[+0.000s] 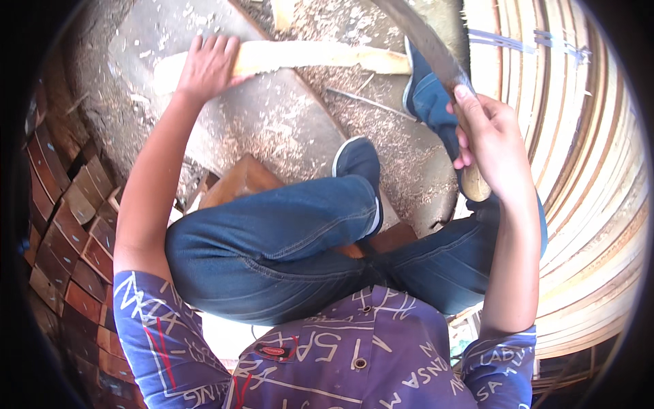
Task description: The person sits on the ground and uses a curved knife to shave and shape a piece of wood held between their legs. They repeatedly scrape the wood to remove thin shavings, occasionally adjusting the wood's position to work on different sections.
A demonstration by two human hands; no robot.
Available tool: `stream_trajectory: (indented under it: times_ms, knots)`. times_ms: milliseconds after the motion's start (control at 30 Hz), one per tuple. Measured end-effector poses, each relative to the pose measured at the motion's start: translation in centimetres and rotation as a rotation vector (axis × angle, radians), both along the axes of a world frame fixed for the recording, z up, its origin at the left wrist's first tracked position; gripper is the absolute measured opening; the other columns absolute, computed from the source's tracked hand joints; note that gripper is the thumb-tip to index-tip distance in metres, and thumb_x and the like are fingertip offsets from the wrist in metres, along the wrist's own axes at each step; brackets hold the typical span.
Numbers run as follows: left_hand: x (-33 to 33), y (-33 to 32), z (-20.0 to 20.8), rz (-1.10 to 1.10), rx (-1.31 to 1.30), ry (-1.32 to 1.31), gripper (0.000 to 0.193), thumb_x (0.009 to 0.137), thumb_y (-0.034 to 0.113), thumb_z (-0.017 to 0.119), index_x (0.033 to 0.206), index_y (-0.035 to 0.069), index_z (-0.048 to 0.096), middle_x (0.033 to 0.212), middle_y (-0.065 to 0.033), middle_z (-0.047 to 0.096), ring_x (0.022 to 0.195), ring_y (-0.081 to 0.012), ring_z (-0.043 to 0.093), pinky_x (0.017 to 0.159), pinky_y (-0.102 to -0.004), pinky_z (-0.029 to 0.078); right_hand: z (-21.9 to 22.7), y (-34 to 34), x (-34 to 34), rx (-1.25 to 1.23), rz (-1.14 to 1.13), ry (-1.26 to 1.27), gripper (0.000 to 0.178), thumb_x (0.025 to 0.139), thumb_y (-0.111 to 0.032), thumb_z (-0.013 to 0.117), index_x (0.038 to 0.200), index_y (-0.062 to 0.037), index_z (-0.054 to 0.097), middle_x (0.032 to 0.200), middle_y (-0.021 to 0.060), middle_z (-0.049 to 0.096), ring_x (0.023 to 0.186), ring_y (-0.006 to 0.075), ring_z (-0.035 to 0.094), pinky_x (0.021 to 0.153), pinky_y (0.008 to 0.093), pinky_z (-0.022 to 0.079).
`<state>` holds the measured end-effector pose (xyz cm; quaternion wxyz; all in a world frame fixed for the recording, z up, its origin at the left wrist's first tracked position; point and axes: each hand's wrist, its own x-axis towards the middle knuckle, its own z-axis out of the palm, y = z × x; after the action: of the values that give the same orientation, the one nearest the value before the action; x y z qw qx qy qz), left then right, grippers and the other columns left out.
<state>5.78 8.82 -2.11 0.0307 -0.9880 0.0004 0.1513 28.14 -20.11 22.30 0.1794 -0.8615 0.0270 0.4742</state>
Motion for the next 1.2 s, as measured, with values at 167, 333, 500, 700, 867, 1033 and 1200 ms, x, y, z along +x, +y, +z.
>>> stream_trajectory:
  times_ms: [167, 333, 500, 700, 867, 1033, 1200]
  knots:
    - [1.1, -0.9, 2.4, 0.134, 0.003, 0.168, 0.078, 0.078, 0.076, 0.054, 0.116, 0.009, 0.054, 0.105, -0.0089, 0.061, 0.103, -0.0239, 0.058, 0.091, -0.0443, 0.04, 1.5, 0.6, 1.1, 0.327, -0.24, -0.163, 0.043, 0.104, -0.04, 0.043, 0.105, 0.0006, 0.058, 0.063, -0.0001, 0.049, 0.046, 0.0048, 0.044, 0.045, 0.0222, 0.046]
    - [1.8, -1.3, 1.6, 0.183, -0.055, 0.199, 0.081, 0.075, 0.079, 0.055, 0.107, 0.005, 0.056, 0.1, -0.012, 0.064, 0.098, -0.0261, 0.06, 0.084, -0.041, 0.043, -5.2, -3.5, -2.9, 0.255, -0.312, -0.093, 0.045, 0.104, -0.045, 0.041, 0.092, -0.0036, 0.054, 0.055, 0.0002, 0.046, 0.042, 0.0115, 0.047, 0.043, 0.0294, 0.045]
    - [-0.2, -0.6, 1.1, 0.136, -0.07, 0.021, 0.074, 0.076, 0.077, 0.057, 0.098, 0.006, 0.054, 0.09, -0.0107, 0.06, 0.085, -0.0259, 0.058, 0.075, -0.0393, 0.041, -3.6, -4.6, -0.8, 0.013, -0.643, 0.463, 0.044, 0.104, -0.042, 0.041, 0.094, -0.0016, 0.054, 0.054, -0.0033, 0.043, 0.036, 0.0068, 0.039, 0.034, 0.0237, 0.037]
    - [1.1, -1.0, 0.7, 0.119, -0.043, 0.003, 0.075, 0.077, 0.077, 0.055, 0.099, 0.005, 0.055, 0.091, -0.0106, 0.061, 0.088, -0.0256, 0.059, 0.078, -0.0385, 0.042, -4.8, -3.1, -0.7, 0.263, -0.687, 0.027, 0.046, 0.106, -0.045, 0.032, 0.1, -0.0035, 0.052, 0.057, -0.0023, 0.041, 0.042, 0.0092, 0.037, 0.041, 0.0273, 0.037]
    - [0.0, -0.7, 0.9, 0.13, -0.093, -0.016, 0.073, 0.077, 0.076, 0.057, 0.096, 0.005, 0.054, 0.088, -0.0098, 0.059, 0.084, -0.0256, 0.058, 0.075, -0.0389, 0.041, -5.1, -4.7, -2.3, -0.09, -0.571, 0.408, 0.044, 0.105, -0.042, 0.037, 0.096, -0.0014, 0.053, 0.054, -0.0037, 0.04, 0.038, 0.0098, 0.036, 0.04, 0.028, 0.04]
    - [0.5, -0.5, 0.7, 0.114, -0.042, -0.02, 0.074, 0.079, 0.077, 0.053, 0.099, 0.006, 0.055, 0.09, -0.0103, 0.061, 0.087, -0.0249, 0.059, 0.078, -0.0398, 0.043, -4.6, -3.7, 1.4, 0.361, -0.711, 0.109, 0.042, 0.105, -0.046, 0.037, 0.099, -0.0067, 0.052, 0.058, -0.006, 0.037, 0.042, 0.0046, 0.037, 0.042, 0.022, 0.036]
    - [0.4, -1.2, 0.3, 0.125, -0.072, -0.002, 0.074, 0.078, 0.077, 0.053, 0.098, 0.006, 0.054, 0.09, -0.0104, 0.06, 0.086, -0.0257, 0.059, 0.078, -0.0393, 0.043, -5.4, -4.0, -3.4, -0.085, -0.387, 0.316, 0.049, 0.104, -0.047, 0.036, 0.095, -0.0032, 0.055, 0.054, -0.0035, 0.041, 0.041, 0.0077, 0.042, 0.041, 0.0263, 0.041]
